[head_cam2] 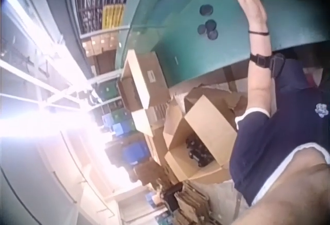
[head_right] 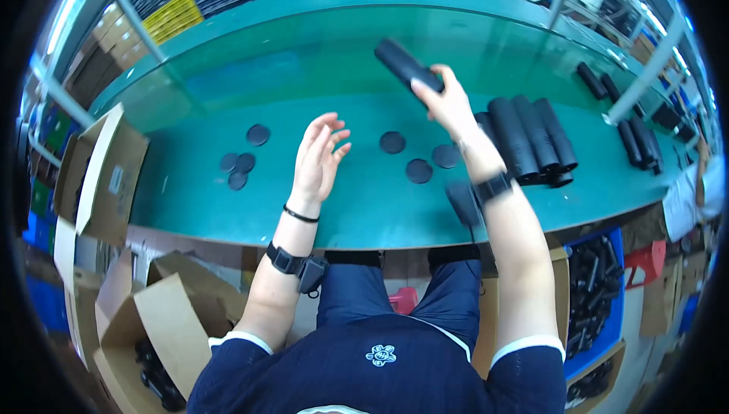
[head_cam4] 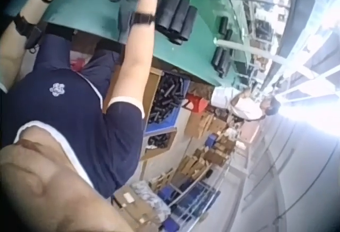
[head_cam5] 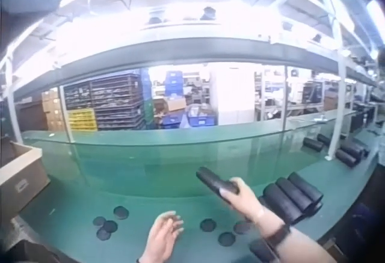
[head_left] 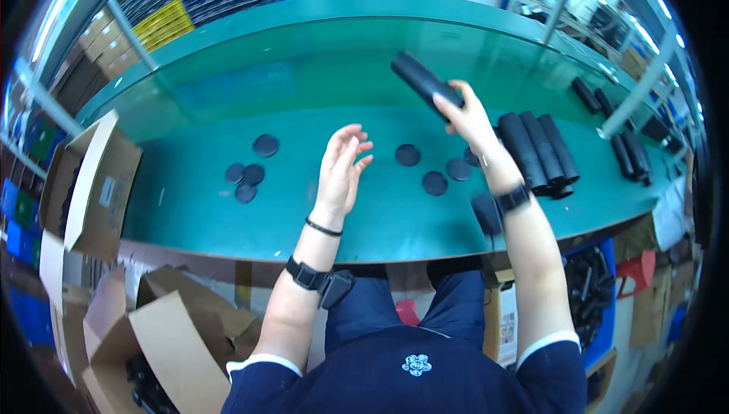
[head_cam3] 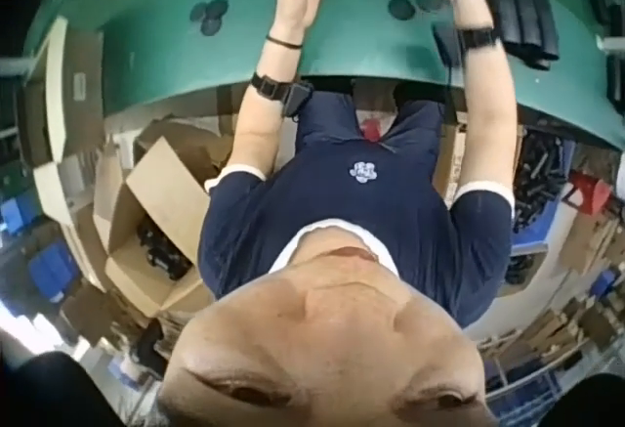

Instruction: The person picks up black cylinders from a box, places them on a table, and fits caps onto the ends of each unit. After capping the cylinders, the person places them back into a cardboard box lined with newspaper.

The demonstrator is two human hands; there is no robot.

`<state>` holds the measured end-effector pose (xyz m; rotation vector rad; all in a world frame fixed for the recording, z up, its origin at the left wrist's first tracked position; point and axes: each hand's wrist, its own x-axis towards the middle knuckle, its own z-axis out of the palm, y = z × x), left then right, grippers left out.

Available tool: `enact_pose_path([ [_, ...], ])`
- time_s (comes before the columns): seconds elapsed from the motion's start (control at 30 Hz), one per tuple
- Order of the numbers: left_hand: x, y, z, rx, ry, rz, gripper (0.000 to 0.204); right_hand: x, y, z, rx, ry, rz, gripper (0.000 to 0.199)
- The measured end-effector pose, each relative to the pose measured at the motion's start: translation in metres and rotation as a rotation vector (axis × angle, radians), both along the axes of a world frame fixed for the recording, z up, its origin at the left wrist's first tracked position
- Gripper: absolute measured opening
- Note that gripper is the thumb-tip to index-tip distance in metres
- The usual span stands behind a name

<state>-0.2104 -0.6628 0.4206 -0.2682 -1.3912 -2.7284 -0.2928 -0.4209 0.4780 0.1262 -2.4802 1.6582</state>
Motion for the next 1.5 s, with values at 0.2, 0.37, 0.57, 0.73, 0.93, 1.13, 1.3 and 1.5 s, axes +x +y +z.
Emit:
enact_pose_path([
  [0.2, -0.01, 0.015, -0.015, -0.339, 0.059, -0.043, 0.02, -0.169, 0.076, -0.054, 0.416, -0.123, -0.542, 0.064],
  [0.37, -0.019, 0.014, -0.028, -0.503, 0.098, 0.056, 0.02, -0.19, 0.06, -0.076, 0.661, -0.428, -0.622, 0.05],
  [0.57, -0.02, 0.004, -0.026, -0.519, 0.032, 0.075, 0.014, -0.1, 0.028, 0.03, 1.065, -0.063, -0.174, 0.057],
  [0.73, -0.019, 0.01, -0.02, -0.479, 0.063, 0.015, 0.014, 0.067, 0.081, 0.028, 1.251, 0.003, -0.424, 0.091],
  [0.93, -0.006, 0.022, -0.021, -0.555, 0.122, -0.096, 0.015, 0.114, 0.085, 0.027, 1.073, 0.017, -0.424, 0.084],
  [1.13, 0.048, 0.051, 0.02, -0.312, 0.137, -0.104, 0.058, 0.158, -0.008, -0.007, 0.452, 0.363, 0.159, 0.077],
  [1.3, 0.074, 0.01, 0.035, -0.714, 0.34, 0.042, 0.065, 0.153, -0.022, -0.021, -0.166, 0.203, 0.314, 0.042],
  [1.5, 0.087, -0.001, 0.045, -0.982, 0.539, 0.02, 0.071, 0.147, -0.033, -0.008, -0.588, -0.123, 0.542, 0.034],
])
